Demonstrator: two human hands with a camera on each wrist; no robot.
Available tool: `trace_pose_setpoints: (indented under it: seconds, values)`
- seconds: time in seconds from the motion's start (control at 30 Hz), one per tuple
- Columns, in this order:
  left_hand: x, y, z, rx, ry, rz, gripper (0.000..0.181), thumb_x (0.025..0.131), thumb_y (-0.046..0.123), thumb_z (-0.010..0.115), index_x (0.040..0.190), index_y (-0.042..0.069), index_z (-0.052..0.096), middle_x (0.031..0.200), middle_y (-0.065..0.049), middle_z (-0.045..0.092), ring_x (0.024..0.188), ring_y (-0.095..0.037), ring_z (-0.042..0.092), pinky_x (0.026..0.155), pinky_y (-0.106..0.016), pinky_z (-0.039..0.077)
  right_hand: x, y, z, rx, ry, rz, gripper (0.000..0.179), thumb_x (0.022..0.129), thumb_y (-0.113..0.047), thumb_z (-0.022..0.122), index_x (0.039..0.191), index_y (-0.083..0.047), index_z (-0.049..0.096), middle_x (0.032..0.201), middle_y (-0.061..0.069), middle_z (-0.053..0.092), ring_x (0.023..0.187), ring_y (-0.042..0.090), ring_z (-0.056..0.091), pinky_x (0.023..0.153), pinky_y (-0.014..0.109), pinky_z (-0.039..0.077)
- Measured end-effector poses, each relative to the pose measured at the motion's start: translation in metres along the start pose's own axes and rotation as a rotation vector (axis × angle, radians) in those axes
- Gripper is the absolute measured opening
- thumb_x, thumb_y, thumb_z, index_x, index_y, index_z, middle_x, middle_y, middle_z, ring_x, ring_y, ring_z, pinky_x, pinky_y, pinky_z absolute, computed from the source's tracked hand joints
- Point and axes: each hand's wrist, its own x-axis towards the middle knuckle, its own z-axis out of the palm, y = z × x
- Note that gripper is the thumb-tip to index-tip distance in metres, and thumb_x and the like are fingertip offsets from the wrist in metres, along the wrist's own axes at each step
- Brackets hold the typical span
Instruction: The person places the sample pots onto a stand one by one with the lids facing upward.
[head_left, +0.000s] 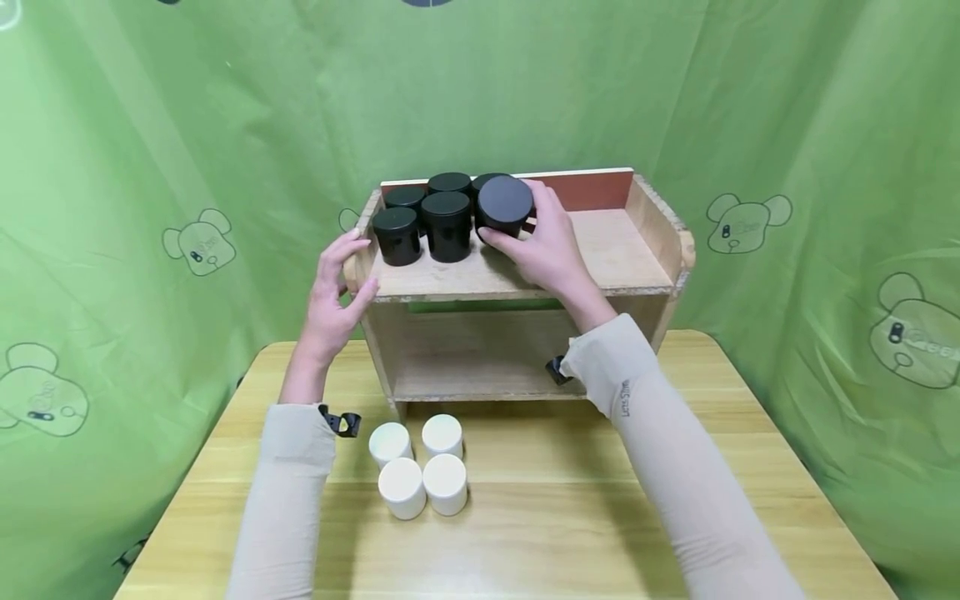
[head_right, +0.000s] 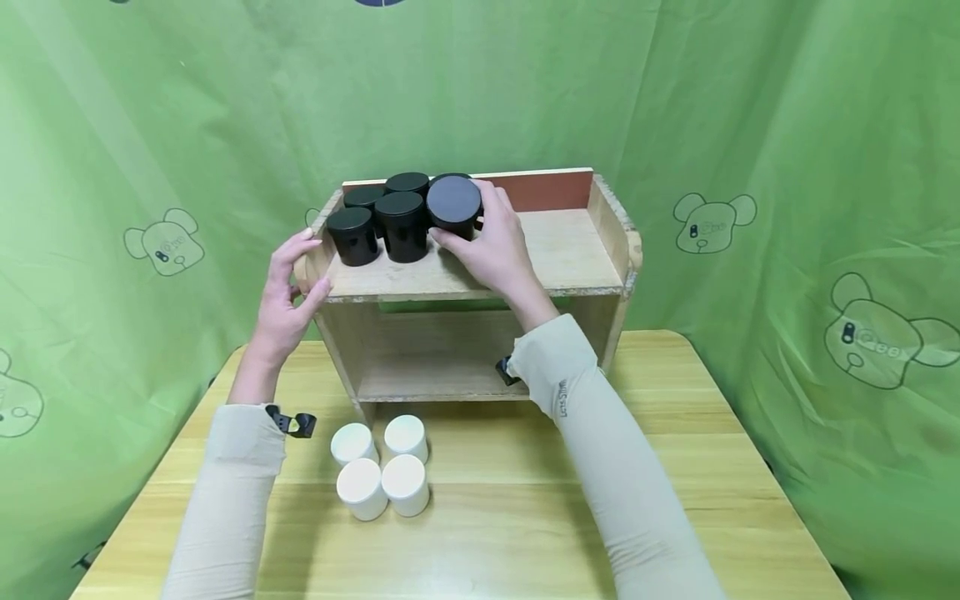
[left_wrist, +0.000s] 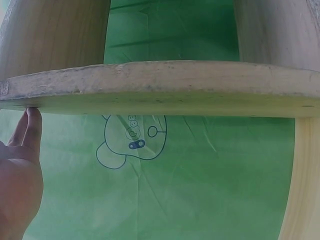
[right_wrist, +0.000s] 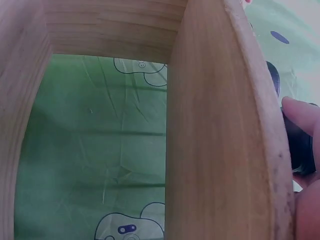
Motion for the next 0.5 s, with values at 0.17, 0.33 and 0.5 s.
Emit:
trace_pose_setpoints:
  seconds: [0.17, 0.33, 0.5]
  values:
    - [0.001, -0.016, 0.001, -0.004, 0.001, 0.005, 0.053, 0.098, 0.003, 0.063, 0.148, 0.009, 0.047, 0.166, -0.005, 0.032, 0.149, -0.028, 0.037, 0.106, -0.057, 0.051, -0.001, 0.004, 0.003, 0.002, -0.009, 0.006, 0.072, 0.083, -0.025, 0.088, 0.143, -0.006, 0.052, 0.137, 0.014, 0.056, 0.127, 0.026, 0.055, 0.108, 0.042, 0.052]
    - [0.001, -0.011, 0.000, -0.005, 0.005, 0.013, 0.053, 0.098, 0.002, 0.063, 0.148, 0.008, 0.047, 0.166, -0.006, 0.032, 0.149, -0.026, 0.036, 0.099, -0.043, 0.053, 0.000, 0.006, 0.003, 0.004, -0.024, 0.015, 0.072, 0.083, -0.027, 0.087, 0.143, -0.007, 0.051, 0.140, 0.012, 0.058, 0.126, 0.025, 0.057, 0.107, 0.040, 0.052]
    - [0.000, -0.004, -0.001, 0.003, 0.000, -0.003, 0.053, 0.098, 0.001, 0.062, 0.148, 0.006, 0.046, 0.166, -0.010, 0.032, 0.149, -0.028, 0.036, 0.092, -0.036, 0.050, 0.000, 0.008, 0.004, 0.002, -0.043, 0.044, 0.073, 0.084, -0.028, 0.086, 0.143, -0.007, 0.049, 0.139, 0.012, 0.060, 0.125, 0.027, 0.059, 0.107, 0.041, 0.052]
